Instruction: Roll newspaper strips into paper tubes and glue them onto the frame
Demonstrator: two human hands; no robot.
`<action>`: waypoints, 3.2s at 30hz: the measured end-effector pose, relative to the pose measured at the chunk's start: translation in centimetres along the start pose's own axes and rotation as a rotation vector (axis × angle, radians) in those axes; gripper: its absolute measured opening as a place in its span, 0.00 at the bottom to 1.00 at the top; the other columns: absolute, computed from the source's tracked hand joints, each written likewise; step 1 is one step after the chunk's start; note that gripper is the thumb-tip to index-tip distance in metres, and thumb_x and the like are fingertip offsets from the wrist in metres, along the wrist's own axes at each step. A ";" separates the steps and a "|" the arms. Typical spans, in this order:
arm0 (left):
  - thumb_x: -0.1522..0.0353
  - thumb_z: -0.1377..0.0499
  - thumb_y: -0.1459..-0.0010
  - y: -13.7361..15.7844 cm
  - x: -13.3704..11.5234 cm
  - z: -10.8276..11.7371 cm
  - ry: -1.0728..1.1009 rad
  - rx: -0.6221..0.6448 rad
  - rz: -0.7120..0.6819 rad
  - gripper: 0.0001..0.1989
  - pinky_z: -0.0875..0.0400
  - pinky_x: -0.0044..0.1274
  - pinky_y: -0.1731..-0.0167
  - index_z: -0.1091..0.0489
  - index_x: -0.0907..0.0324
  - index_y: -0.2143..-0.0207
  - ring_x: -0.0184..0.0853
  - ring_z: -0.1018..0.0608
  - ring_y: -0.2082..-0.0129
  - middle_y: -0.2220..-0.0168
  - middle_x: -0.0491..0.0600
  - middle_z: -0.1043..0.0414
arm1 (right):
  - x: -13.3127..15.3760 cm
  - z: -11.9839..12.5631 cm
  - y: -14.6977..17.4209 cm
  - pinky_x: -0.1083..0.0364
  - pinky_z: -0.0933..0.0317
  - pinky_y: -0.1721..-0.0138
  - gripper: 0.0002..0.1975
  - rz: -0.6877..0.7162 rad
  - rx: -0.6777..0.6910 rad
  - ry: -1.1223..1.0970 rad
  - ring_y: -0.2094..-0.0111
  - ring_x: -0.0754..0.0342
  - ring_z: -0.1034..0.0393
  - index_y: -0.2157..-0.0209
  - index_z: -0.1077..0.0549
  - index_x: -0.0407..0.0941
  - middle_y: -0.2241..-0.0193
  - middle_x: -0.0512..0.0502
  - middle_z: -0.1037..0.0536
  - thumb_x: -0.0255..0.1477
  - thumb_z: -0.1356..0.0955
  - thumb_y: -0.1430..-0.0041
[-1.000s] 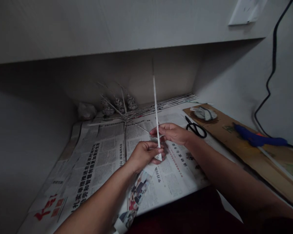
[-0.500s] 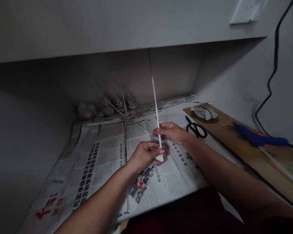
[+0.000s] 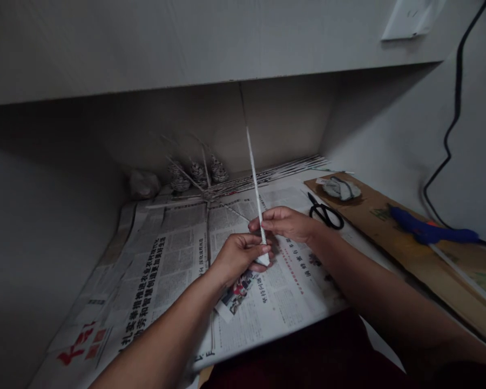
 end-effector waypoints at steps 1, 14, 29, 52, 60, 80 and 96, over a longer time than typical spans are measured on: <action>0.62 0.35 0.53 0.0 0.0 0.0 0.000 0.001 -0.002 0.17 0.25 0.26 0.71 0.26 0.63 0.62 0.33 0.22 0.72 0.69 0.52 0.25 | 0.0 0.0 0.0 0.60 0.39 0.77 0.16 0.000 -0.032 0.011 0.77 0.61 0.32 0.63 0.25 0.39 0.69 0.45 0.23 0.35 0.28 0.50; 0.62 0.35 0.52 0.2 -0.4 0.0 -0.034 -0.004 0.041 0.16 0.27 0.21 0.75 0.26 0.62 0.62 0.32 0.22 0.72 0.69 0.52 0.24 | -0.1 0.1 -0.1 0.61 0.40 0.76 0.14 0.077 -0.186 0.021 0.77 0.62 0.33 0.67 0.25 0.40 0.71 0.48 0.24 0.35 0.27 0.52; 0.61 0.34 0.53 0.0 -0.3 0.3 -0.005 0.010 0.035 0.19 0.30 0.19 0.78 0.26 0.64 0.61 0.33 0.22 0.72 0.68 0.54 0.24 | 0.2 0.5 0.0 0.60 0.40 0.75 0.16 0.071 -0.088 0.118 0.77 0.60 0.33 0.66 0.25 0.39 0.73 0.47 0.24 0.38 0.28 0.50; 0.62 0.33 0.55 -0.1 -0.2 0.0 -0.063 0.025 -0.001 0.18 0.27 0.23 0.73 0.24 0.64 0.64 0.34 0.23 0.70 0.68 0.54 0.24 | -0.2 0.2 -0.3 0.61 0.44 0.79 0.15 0.098 -0.184 0.229 0.81 0.62 0.38 0.75 0.28 0.40 0.82 0.54 0.31 0.39 0.26 0.55; 0.61 0.33 0.55 -0.3 0.1 0.5 -0.032 -0.005 0.017 0.20 0.26 0.23 0.73 0.26 0.64 0.61 0.33 0.23 0.72 0.70 0.53 0.24 | 1.8 4.9 0.5 0.58 0.41 0.73 0.27 0.168 -0.731 0.749 0.76 0.57 0.34 0.65 0.24 0.40 0.76 0.44 0.27 0.46 0.44 0.38; 0.64 0.33 0.57 -0.4 0.0 0.5 -0.014 -0.002 -0.011 0.18 0.27 0.21 0.76 0.25 0.66 0.64 0.31 0.24 0.74 0.71 0.53 0.25 | 3.7 11.2 5.1 0.46 0.44 0.57 0.34 -0.128 -1.380 1.539 0.51 0.35 0.38 0.49 0.32 0.33 0.49 0.23 0.34 0.46 0.33 0.48; 0.64 0.35 0.54 -0.5 0.1 0.7 -0.127 0.036 -0.009 0.17 0.29 0.22 0.74 0.25 0.64 0.62 0.30 0.25 0.74 0.72 0.52 0.26 | -0.8 0.6 -0.2 0.60 0.46 0.77 0.14 0.122 -0.300 0.081 0.80 0.62 0.39 0.74 0.26 0.41 0.81 0.54 0.31 0.37 0.26 0.56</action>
Point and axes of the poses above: each hand's wrist, its own y-axis away from the middle knuckle, its own z-axis out of the back of the hand, x = y × z, the point moved 1 cm from there along -y, towards the middle knuckle
